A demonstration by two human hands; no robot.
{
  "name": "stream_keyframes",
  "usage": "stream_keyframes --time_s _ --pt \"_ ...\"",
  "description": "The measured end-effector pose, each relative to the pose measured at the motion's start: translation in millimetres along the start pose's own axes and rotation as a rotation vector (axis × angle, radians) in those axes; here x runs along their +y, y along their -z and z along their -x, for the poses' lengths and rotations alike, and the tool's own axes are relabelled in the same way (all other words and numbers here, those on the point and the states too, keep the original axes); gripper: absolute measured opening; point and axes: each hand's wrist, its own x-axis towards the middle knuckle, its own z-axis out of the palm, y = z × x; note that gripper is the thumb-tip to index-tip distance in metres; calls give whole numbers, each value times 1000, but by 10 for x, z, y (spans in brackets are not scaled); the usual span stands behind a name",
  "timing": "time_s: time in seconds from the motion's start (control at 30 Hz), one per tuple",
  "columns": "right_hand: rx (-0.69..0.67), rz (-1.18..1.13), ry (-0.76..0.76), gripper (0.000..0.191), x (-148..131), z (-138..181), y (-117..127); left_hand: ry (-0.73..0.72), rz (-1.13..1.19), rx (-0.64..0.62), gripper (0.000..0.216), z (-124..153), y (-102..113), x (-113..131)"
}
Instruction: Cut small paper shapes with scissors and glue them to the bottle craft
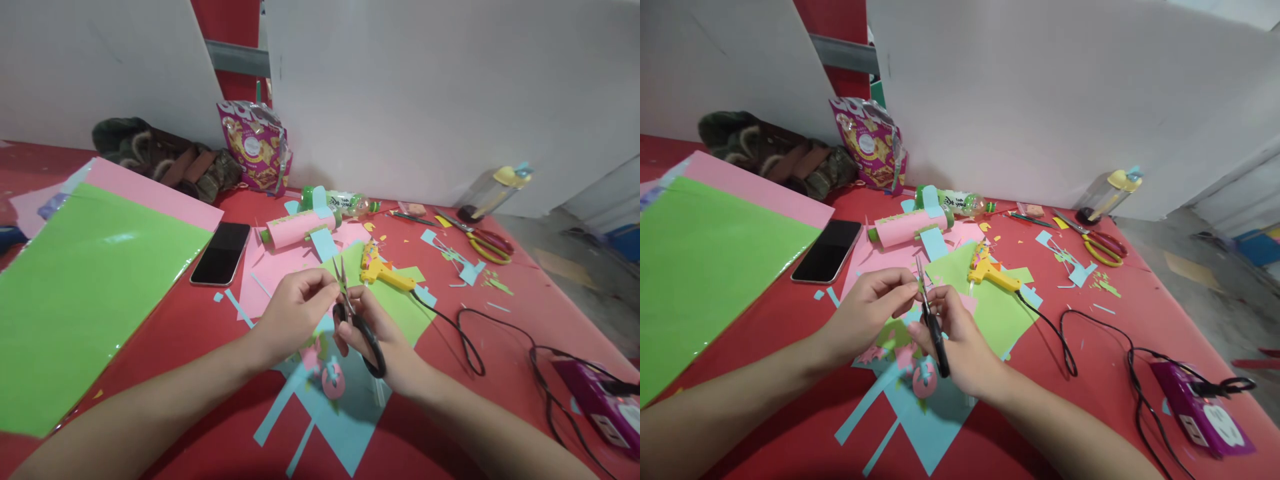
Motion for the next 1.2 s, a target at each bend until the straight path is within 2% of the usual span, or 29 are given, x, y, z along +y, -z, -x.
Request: stream_keyframes --time_s 0.3,0.5,0.67,0.8,0.93,1.07,1.2 --pt "16 63 2 43 -27 5 -12 -9 -51 10 19 -5 -2 2" --pt "4 -5 7 45 11 -19 1 -24 -68 22 20 -9 14 9" --pt "-2 -41 58 40 82 -32 44 8 -62 26 19 -27 30 -11" --pt "21 -57 83 34 105 -60 86 5 -98 -25 17 -74 39 -59" --pt "139 -84 89 26 81 -119 118 -40 -220 -97 17 -125 28 -132" --pt "344 -59 137 29 105 -195 140 -89 -316 -71 15 -143 -1 -226" --pt "472 -28 218 29 221 -242 159 -136 -392 -31 16 -117 -29 -352"
